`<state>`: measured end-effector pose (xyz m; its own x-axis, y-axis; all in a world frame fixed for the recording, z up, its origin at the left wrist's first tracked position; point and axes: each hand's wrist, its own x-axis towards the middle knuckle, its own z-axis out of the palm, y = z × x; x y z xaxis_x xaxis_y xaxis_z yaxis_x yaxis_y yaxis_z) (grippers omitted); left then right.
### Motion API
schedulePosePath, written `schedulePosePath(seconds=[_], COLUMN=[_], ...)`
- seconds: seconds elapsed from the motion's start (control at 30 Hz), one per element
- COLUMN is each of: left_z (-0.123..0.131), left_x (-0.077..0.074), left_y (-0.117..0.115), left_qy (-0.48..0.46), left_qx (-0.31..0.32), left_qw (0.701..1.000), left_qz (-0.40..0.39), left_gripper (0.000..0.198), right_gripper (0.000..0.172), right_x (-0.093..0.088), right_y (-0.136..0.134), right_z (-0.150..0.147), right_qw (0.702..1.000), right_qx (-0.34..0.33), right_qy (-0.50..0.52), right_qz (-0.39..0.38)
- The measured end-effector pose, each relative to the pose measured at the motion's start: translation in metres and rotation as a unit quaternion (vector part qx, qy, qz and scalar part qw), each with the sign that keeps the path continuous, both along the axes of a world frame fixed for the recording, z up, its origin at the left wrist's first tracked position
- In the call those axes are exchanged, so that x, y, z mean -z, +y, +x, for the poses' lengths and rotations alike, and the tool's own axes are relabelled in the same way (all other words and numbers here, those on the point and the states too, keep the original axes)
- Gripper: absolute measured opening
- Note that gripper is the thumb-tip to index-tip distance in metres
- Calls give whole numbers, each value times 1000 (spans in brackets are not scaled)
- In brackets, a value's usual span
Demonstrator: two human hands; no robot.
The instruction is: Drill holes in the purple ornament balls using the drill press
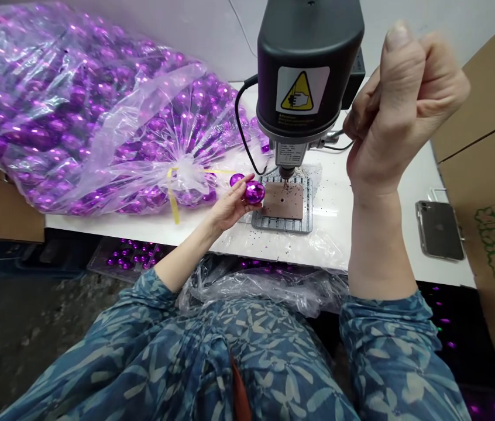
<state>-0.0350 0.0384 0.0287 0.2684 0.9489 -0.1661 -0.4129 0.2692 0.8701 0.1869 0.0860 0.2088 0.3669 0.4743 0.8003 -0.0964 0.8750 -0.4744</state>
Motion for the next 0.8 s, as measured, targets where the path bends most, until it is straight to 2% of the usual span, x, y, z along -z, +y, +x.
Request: schedulePosePath(seconds=[0.17, 0.3, 0.57, 0.8], left_z=[24, 35, 43, 47], left_x=[26, 38, 47, 48], left_y=[19, 34, 45, 36], left_qy=[103, 148, 256, 366], left_qx=[-58, -53, -5, -33], left_qw=[990, 978, 942, 865], left_qz=[79, 135, 218, 340], left_gripper=[60, 62, 63, 59], right_gripper=[84, 85, 82, 80], right_x=[0, 3, 5, 5], right_y=[-1, 0, 1, -3], right_z=[-1, 0, 1, -1], right_qw=[1000, 1000, 1000, 1000], right_qx=[-12, -14, -11, -6], right_qy=[9, 8, 6, -1], right_qz=[0, 9, 18, 13])
